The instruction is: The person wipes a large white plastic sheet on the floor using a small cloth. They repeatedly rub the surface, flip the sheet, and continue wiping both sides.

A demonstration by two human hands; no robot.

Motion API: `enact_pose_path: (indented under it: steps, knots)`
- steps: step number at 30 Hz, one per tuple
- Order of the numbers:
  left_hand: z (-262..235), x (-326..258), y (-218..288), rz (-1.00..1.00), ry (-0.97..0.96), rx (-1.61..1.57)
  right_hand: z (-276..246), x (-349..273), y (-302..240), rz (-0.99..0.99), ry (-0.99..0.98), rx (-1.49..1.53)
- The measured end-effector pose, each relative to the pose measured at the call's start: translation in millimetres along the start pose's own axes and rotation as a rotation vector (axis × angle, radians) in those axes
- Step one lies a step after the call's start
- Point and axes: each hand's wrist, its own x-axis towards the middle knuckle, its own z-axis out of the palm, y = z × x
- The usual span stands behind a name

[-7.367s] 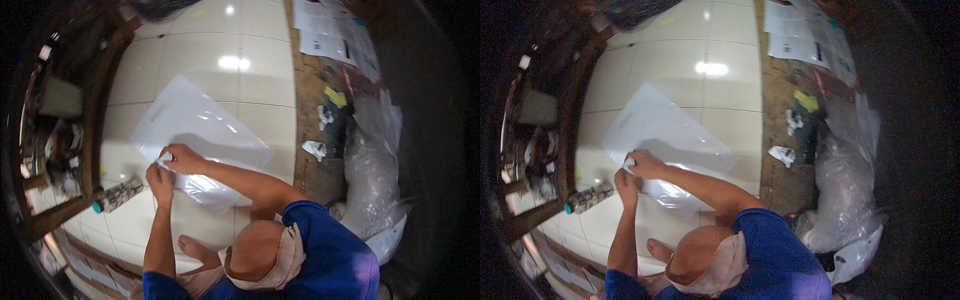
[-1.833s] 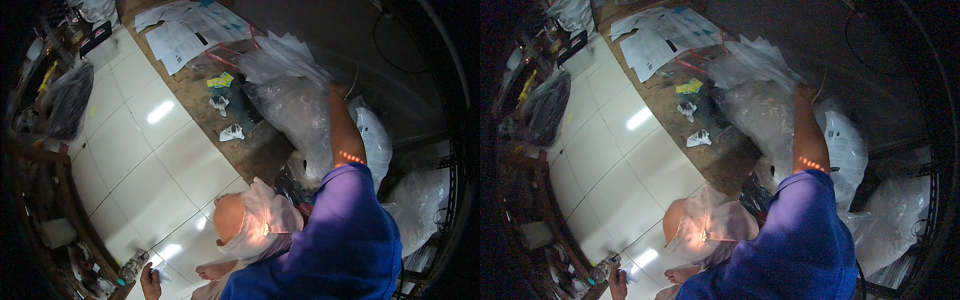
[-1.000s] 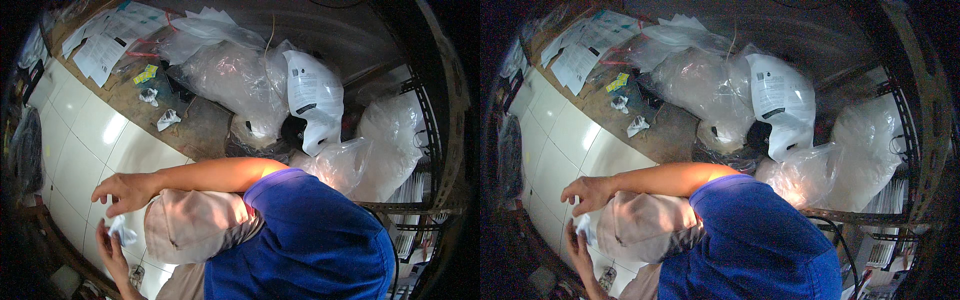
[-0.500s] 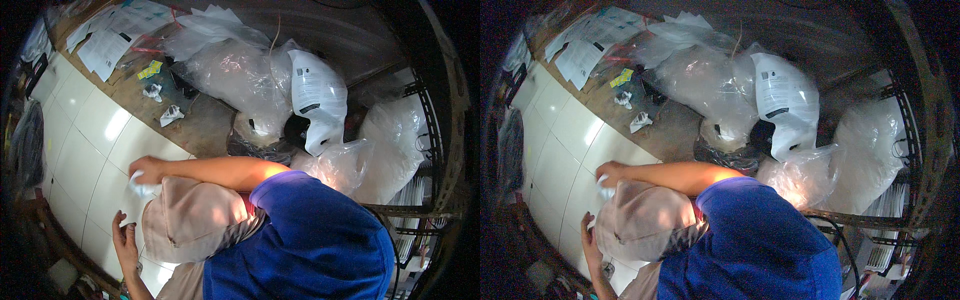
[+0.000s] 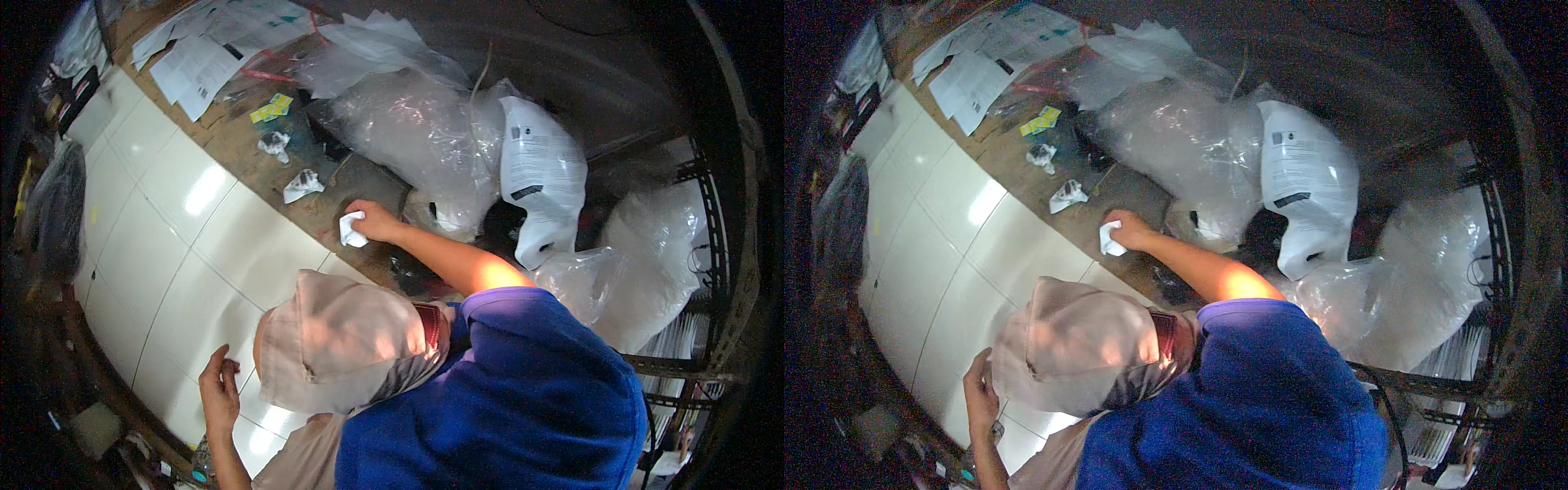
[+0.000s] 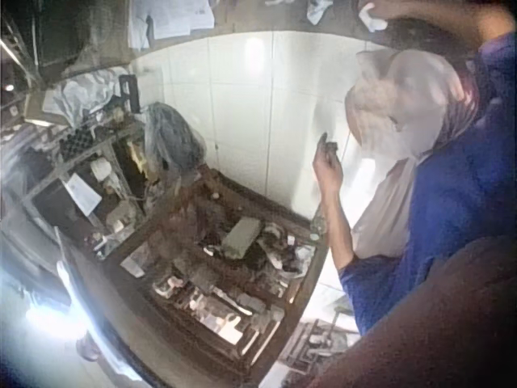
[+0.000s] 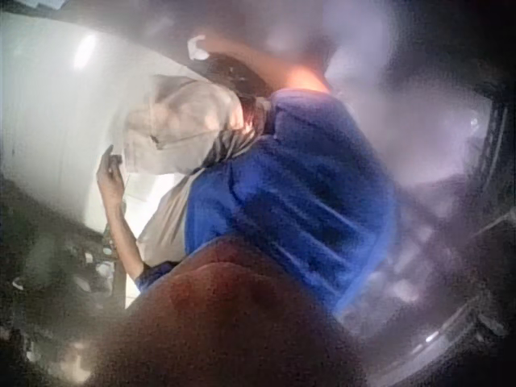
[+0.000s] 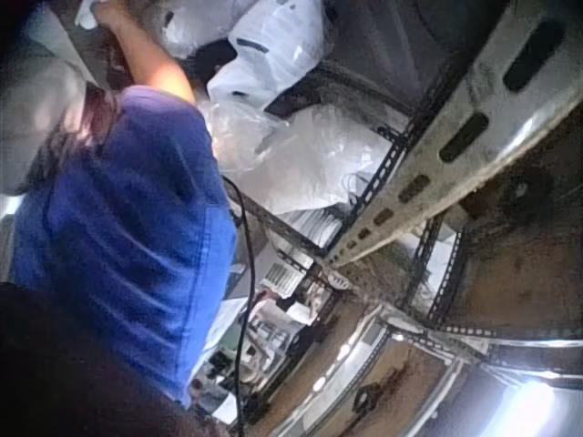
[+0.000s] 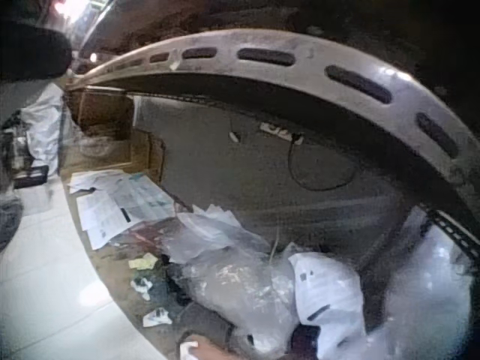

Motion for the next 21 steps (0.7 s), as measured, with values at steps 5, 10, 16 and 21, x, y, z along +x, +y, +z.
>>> enact_pose_path:
  steps: [5,10,16,21]
  knots:
    - [-5.4,-1.9,13.8,-0.111,0.016,-0.034,-61.5,-39.6,-39.1,-0.262,0.398,-0.238]
    - [-9.7,5.7,-1.6,-0.090,0.003,0.065,-167.5,-66.2,-81.5,-0.298,0.899,-0.296]
    - [-11.7,8.0,-0.8,0.006,0.060,0.107,-292.3,-80.7,-22.9,-0.013,1.040,-0.633]
    - [-21.2,0.7,-0.7,-0.002,0.071,0.189,-278.5,-60.2,-32.7,0.158,0.998,-0.810]
